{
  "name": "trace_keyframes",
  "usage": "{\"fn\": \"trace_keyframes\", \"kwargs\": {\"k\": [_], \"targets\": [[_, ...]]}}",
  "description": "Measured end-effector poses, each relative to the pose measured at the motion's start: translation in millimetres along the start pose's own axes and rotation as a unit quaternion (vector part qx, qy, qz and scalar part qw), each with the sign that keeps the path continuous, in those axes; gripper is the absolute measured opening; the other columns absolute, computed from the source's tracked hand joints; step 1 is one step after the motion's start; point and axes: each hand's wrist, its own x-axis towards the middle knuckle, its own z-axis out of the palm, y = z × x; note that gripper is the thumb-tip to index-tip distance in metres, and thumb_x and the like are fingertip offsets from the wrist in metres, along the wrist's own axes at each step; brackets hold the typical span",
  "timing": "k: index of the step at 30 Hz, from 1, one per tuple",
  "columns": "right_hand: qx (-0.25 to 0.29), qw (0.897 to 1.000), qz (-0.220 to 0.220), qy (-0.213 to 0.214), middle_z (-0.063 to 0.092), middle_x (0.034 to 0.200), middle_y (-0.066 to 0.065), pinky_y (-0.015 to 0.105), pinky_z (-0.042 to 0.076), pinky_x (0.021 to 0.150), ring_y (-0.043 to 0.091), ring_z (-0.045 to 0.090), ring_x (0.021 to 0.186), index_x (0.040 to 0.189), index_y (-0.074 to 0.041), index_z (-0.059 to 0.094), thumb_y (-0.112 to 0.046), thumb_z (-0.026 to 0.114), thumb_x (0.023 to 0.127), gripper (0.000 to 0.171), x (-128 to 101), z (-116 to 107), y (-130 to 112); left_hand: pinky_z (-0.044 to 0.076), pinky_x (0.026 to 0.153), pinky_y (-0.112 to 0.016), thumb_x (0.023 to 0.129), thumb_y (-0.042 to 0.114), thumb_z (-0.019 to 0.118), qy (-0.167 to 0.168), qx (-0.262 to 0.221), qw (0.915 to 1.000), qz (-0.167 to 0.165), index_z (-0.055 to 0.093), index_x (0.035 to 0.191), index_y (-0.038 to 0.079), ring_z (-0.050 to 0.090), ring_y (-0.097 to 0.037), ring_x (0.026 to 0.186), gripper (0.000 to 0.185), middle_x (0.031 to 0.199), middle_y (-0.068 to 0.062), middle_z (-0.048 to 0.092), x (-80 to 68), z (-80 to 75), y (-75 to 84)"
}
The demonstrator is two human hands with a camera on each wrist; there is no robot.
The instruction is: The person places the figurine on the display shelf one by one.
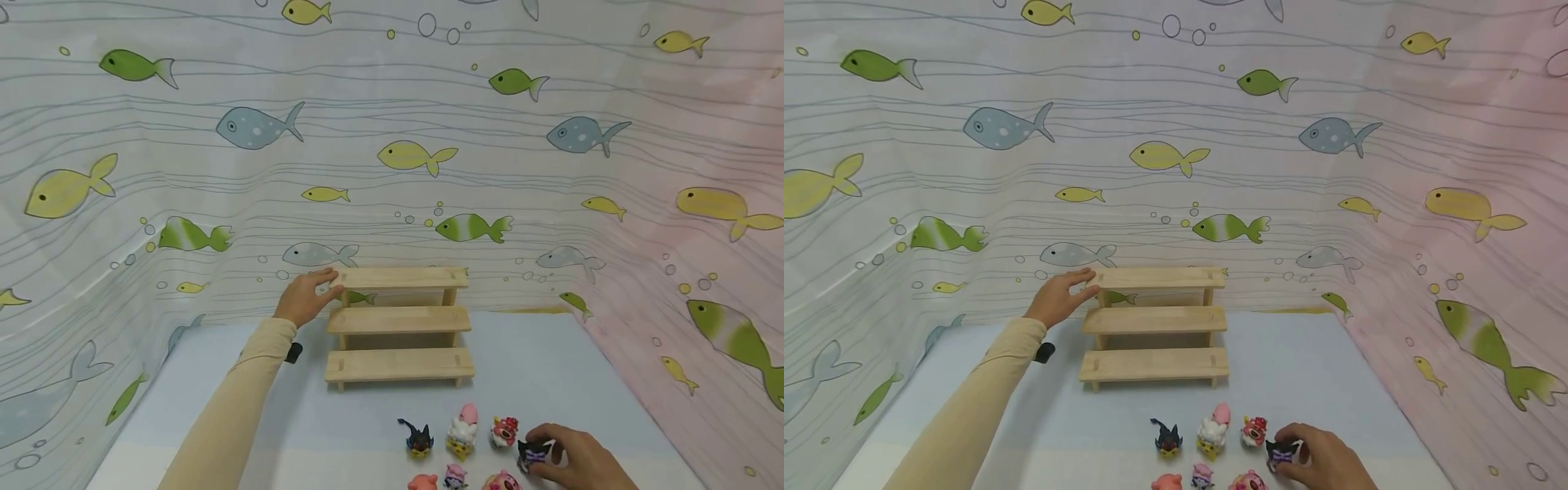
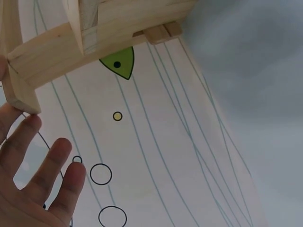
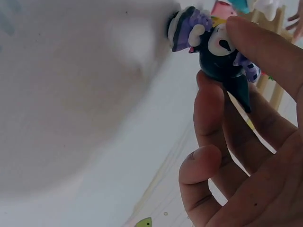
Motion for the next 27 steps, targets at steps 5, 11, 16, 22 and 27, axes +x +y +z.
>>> {"fn": "trace_keyframes", "kwargs": {"k": [5, 11, 16, 22, 27], "targets": [[-0.014, 0.999, -0.016, 0.036, 0.067, 0.096, -0.009, 0.026, 0.042, 0.057, 0.004, 0.051, 0.071, 0.113, -0.018, 0.071, -0.045, 0.085, 0.079, 0.045, -4, -8, -4, 0.040, 0.108, -0.056, 0.098, 0.043, 0.067, 0.005, -0.007, 1.0000, 0.003, 0.062, 0.140, 0.010, 0.050, -0.037, 0.135, 0.054, 0.148, -0.009, 0.054, 1.2, 0.6, 0.1], [-0.045, 0.995, -0.021, 0.091, 0.069, 0.098, -0.013, 0.024, 0.044, 0.059, 0.003, 0.051, 0.072, 0.112, -0.021, 0.072, -0.050, 0.084, 0.078, 0.046, -7, -19, -17, 0.040, 0.108, -0.055, 0.098, 0.043, 0.068, 0.005, -0.012, 0.9999, -0.001, 0.063, 0.140, 0.010, 0.049, -0.036, 0.136, 0.054, 0.149, -0.008, 0.054, 1.2, 1.5, -1.6], [-0.082, 0.986, -0.040, 0.140, 0.065, 0.093, -0.022, 0.023, 0.042, 0.058, 0.002, 0.050, 0.073, 0.110, -0.030, 0.072, -0.055, 0.084, 0.076, 0.043, -7, -25, -30, 0.040, 0.107, -0.056, 0.098, 0.044, 0.067, -0.002, -0.018, 0.9998, 0.001, 0.062, 0.140, 0.010, 0.049, -0.036, 0.136, 0.054, 0.150, -0.007, 0.053, 1.1, -0.5, -2.7], [-0.125, 0.968, -0.081, 0.203, 0.059, 0.081, -0.022, 0.023, 0.036, 0.052, 0.002, 0.049, 0.069, 0.109, -0.034, 0.072, -0.050, 0.086, 0.077, 0.039, 1, -30, -39, 0.042, 0.106, -0.054, 0.098, 0.045, 0.066, 0.000, -0.006, 1.0000, 0.004, 0.063, 0.139, 0.010, 0.051, -0.034, 0.134, 0.054, 0.149, -0.006, 0.054, 1.7, 0.1, -5.0], [-0.139, 0.955, -0.112, 0.239, 0.058, 0.079, -0.020, 0.023, 0.035, 0.050, 0.002, 0.048, 0.066, 0.108, -0.030, 0.073, -0.041, 0.090, 0.075, 0.039, 10, -36, -44, 0.042, 0.105, -0.055, 0.098, 0.046, 0.066, -0.006, -0.002, 1.0000, 0.005, 0.062, 0.141, 0.012, 0.052, -0.035, 0.133, 0.054, 0.150, -0.006, 0.053, 2.6, 0.0, -4.8]]}}
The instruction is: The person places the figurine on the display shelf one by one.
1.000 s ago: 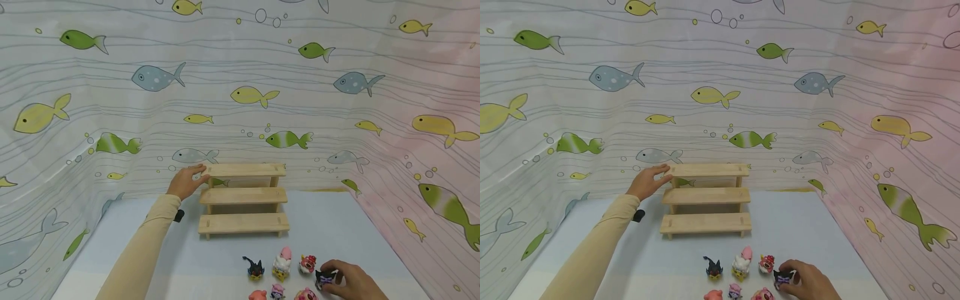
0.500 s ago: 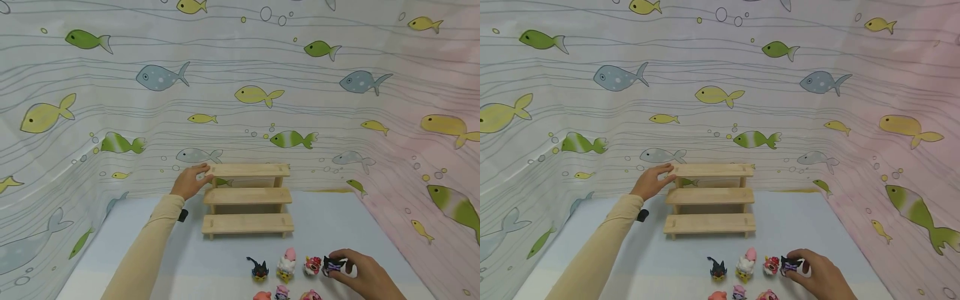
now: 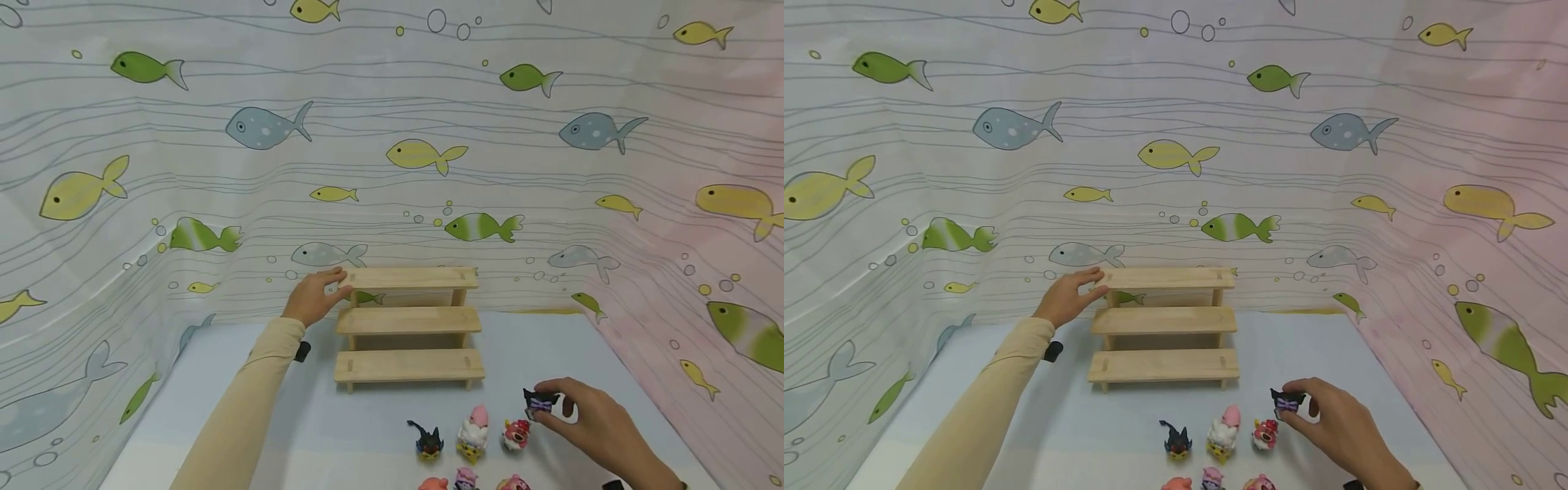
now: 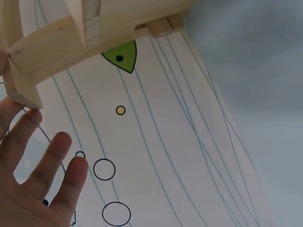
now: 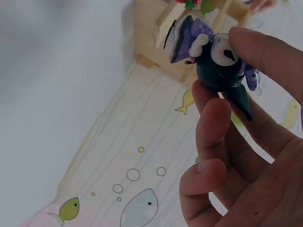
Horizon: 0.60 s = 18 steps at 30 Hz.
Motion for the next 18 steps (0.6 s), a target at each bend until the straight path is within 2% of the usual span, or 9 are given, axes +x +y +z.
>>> {"fn": "trace_keyframes", "kwargs": {"k": [7, 18], "targets": [[0.009, 0.998, -0.061, 0.035, 0.059, 0.077, -0.018, 0.022, 0.034, 0.049, 0.002, 0.047, 0.065, 0.110, -0.029, 0.073, -0.036, 0.091, 0.076, 0.039, 21, -7, 0, 0.043, 0.106, -0.054, 0.099, 0.047, 0.065, -0.005, 0.002, 1.0000, -0.008, 0.062, 0.141, 0.013, 0.051, -0.033, 0.135, 0.054, 0.151, -0.004, 0.052, -0.3, 0.0, 1.5], [0.014, 0.997, -0.080, 0.012, 0.064, 0.087, -0.018, 0.024, 0.037, 0.051, 0.005, 0.051, 0.070, 0.112, -0.027, 0.074, -0.037, 0.089, 0.079, 0.037, 59, -17, -21, 0.042, 0.106, -0.056, 0.098, 0.048, 0.065, -0.004, 0.004, 0.9998, -0.019, 0.061, 0.142, 0.014, 0.048, -0.035, 0.138, 0.056, 0.152, -0.003, 0.051, -1.2, 0.1, 2.8]]}}
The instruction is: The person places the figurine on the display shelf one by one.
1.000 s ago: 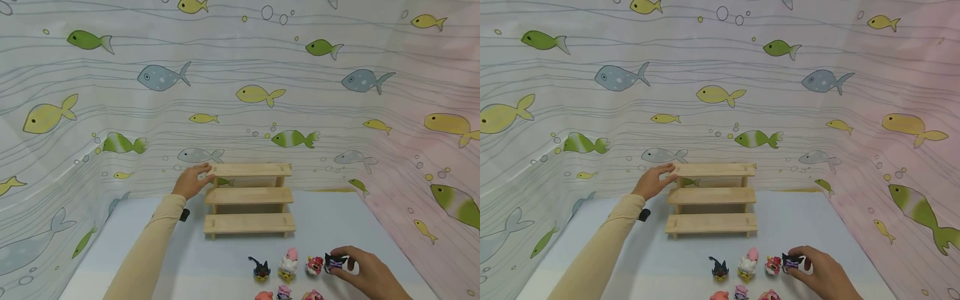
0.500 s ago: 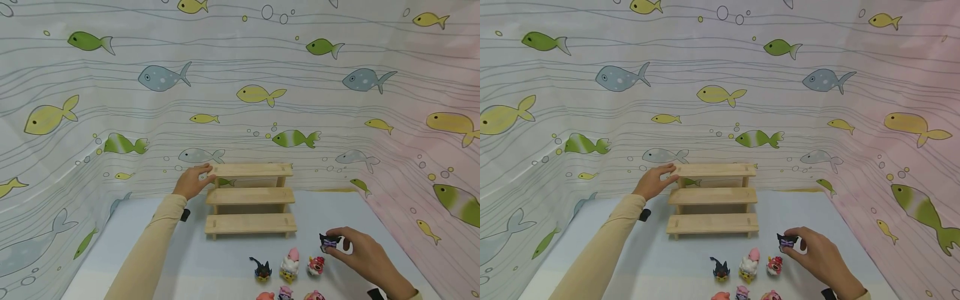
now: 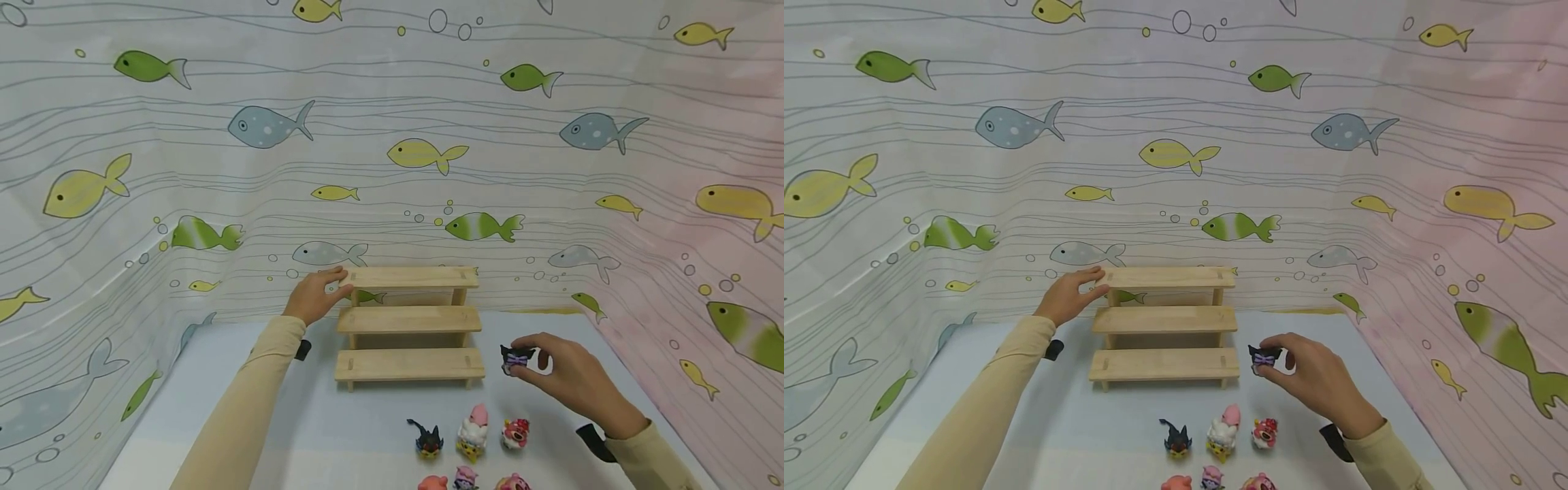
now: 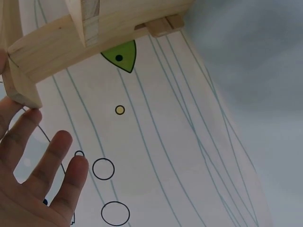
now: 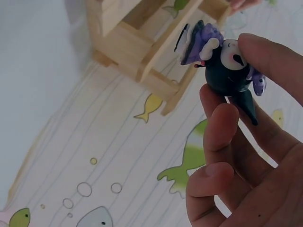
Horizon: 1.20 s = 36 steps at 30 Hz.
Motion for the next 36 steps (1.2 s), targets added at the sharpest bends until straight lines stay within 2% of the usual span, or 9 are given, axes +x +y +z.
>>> {"fn": "trace_keyframes", "kwargs": {"k": [6, 15, 22, 27, 32, 36], "targets": [[0.010, 0.999, -0.031, 0.000, 0.067, 0.094, -0.019, 0.024, 0.040, 0.053, 0.008, 0.054, 0.071, 0.111, -0.027, 0.074, -0.038, 0.088, 0.080, 0.036, 24, 2, -10, 0.042, 0.106, -0.055, 0.098, 0.049, 0.065, 0.004, 0.001, 1.0000, 0.005, 0.062, 0.141, 0.014, 0.049, -0.034, 0.137, 0.056, 0.150, -0.004, 0.053, 0.8, 0.1, -1.3], [0.013, 0.998, -0.063, 0.003, 0.068, 0.093, -0.014, 0.027, 0.040, 0.053, 0.013, 0.055, 0.071, 0.114, -0.022, 0.074, -0.036, 0.086, 0.083, 0.036, 61, 4, -23, 0.041, 0.107, -0.054, 0.098, 0.050, 0.064, 0.000, -0.001, 1.0000, 0.008, 0.062, 0.142, 0.014, 0.048, -0.034, 0.138, 0.057, 0.150, -0.005, 0.053, 0.4, 1.1, -0.8], [0.023, 0.997, -0.066, -0.028, 0.067, 0.087, -0.009, 0.030, 0.041, 0.052, 0.010, 0.051, 0.064, 0.115, -0.019, 0.074, -0.038, 0.084, 0.085, 0.037, 98, 16, -31, 0.039, 0.108, -0.056, 0.098, 0.050, 0.064, 0.002, 0.000, 1.0000, -0.001, 0.061, 0.142, 0.015, 0.045, -0.034, 0.140, 0.056, 0.151, -0.003, 0.052, 0.5, 0.4, -1.6], [0.044, 0.996, -0.074, -0.033, 0.070, 0.093, -0.006, 0.031, 0.043, 0.052, 0.010, 0.053, 0.064, 0.116, -0.017, 0.074, -0.038, 0.084, 0.085, 0.039, 126, 25, -38, 0.036, 0.110, -0.058, 0.098, 0.052, 0.063, -0.002, 0.004, 1.0000, 0.000, 0.060, 0.143, 0.016, 0.045, -0.036, 0.140, 0.058, 0.152, -0.003, 0.051, 0.0, 0.1, -3.0], [0.061, 0.994, -0.077, -0.039, 0.073, 0.100, -0.004, 0.033, 0.048, 0.058, 0.011, 0.059, 0.068, 0.114, -0.017, 0.074, -0.036, 0.083, 0.086, 0.035, 155, 26, -51, 0.028, 0.115, -0.058, 0.098, 0.053, 0.063, 0.005, 0.002, 1.0000, -0.001, 0.060, 0.143, 0.016, 0.047, -0.034, 0.139, 0.059, 0.152, -0.003, 0.051, 0.5, 2.3, -4.9], [0.064, 0.994, -0.076, -0.037, 0.073, 0.103, -0.003, 0.034, 0.050, 0.063, 0.013, 0.061, 0.074, 0.115, -0.017, 0.074, -0.038, 0.082, 0.087, 0.035, 179, 28, -63, 0.031, 0.113, -0.058, 0.098, 0.053, 0.062, 0.008, -0.002, 1.0000, -0.002, 0.061, 0.142, 0.016, 0.048, -0.034, 0.138, 0.058, 0.152, -0.002, 0.051, 0.5, 2.6, -6.1]]}}
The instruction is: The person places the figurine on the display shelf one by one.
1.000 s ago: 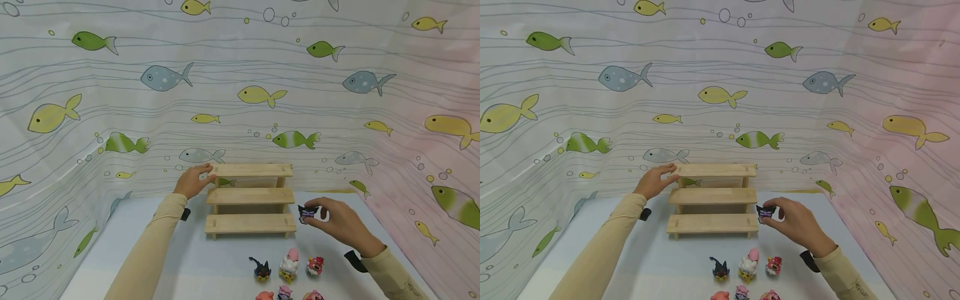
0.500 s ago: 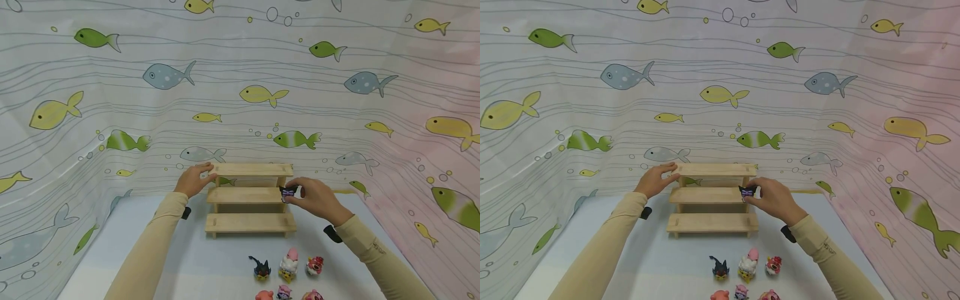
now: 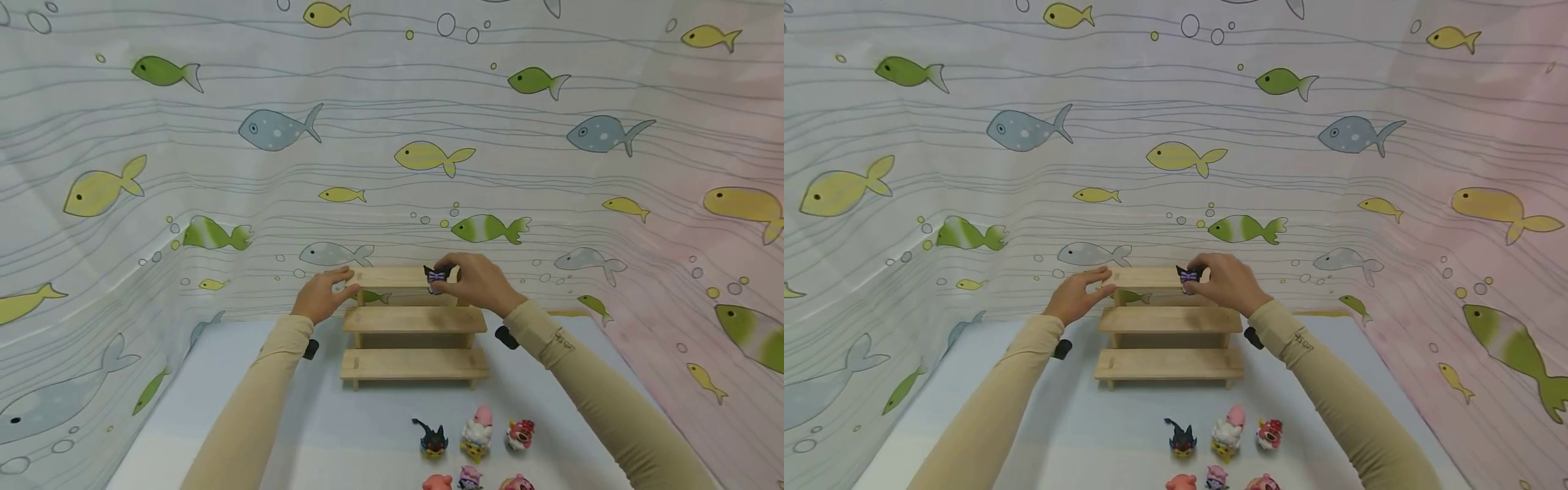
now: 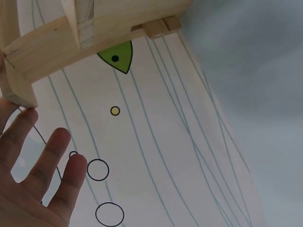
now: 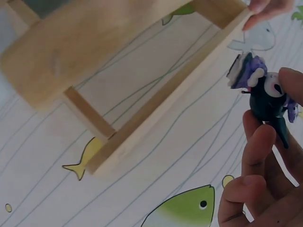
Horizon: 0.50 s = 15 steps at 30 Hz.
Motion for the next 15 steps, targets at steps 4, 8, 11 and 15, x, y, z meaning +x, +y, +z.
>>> {"fn": "trace_keyframes", "kwargs": {"k": [4, 8, 11, 15], "targets": [[0.015, 1.000, -0.001, 0.006, 0.072, 0.105, -0.003, 0.036, 0.050, 0.068, 0.016, 0.061, 0.079, 0.117, -0.016, 0.074, -0.038, 0.081, 0.088, 0.037, 20, 4, -5, 0.037, 0.109, -0.059, 0.097, 0.054, 0.063, 0.000, 0.001, 1.0000, -0.001, 0.061, 0.142, 0.017, 0.048, -0.036, 0.137, 0.058, 0.152, -0.001, 0.051, 0.1, 0.3, 1.8], [0.035, 0.999, 0.004, 0.001, 0.071, 0.105, -0.003, 0.035, 0.050, 0.069, 0.017, 0.060, 0.080, 0.118, -0.017, 0.074, -0.038, 0.081, 0.088, 0.038, 35, 11, -7, 0.040, 0.107, -0.057, 0.097, 0.054, 0.063, -0.002, 0.004, 1.0000, -0.001, 0.061, 0.142, 0.018, 0.048, -0.035, 0.137, 0.058, 0.152, 0.000, 0.051, -0.2, 0.1, 2.1], [0.046, 0.999, 0.009, -0.004, 0.071, 0.107, -0.002, 0.035, 0.051, 0.071, 0.017, 0.061, 0.082, 0.119, -0.017, 0.073, -0.038, 0.080, 0.089, 0.038, 43, 18, -8, 0.043, 0.105, -0.055, 0.097, 0.052, 0.065, -0.001, 0.006, 1.0000, -0.004, 0.062, 0.142, 0.018, 0.049, -0.034, 0.136, 0.056, 0.151, 0.001, 0.052, 0.1, 0.2, 1.4], [0.064, 0.998, 0.017, -0.004, 0.071, 0.111, -0.001, 0.034, 0.051, 0.073, 0.017, 0.062, 0.085, 0.121, -0.016, 0.073, -0.036, 0.079, 0.090, 0.037, 52, 27, -9, 0.044, 0.104, -0.054, 0.097, 0.051, 0.065, -0.003, 0.011, 0.9999, -0.009, 0.062, 0.142, 0.019, 0.049, -0.033, 0.137, 0.055, 0.151, 0.001, 0.052, 1.3, 0.3, 1.1]]}}
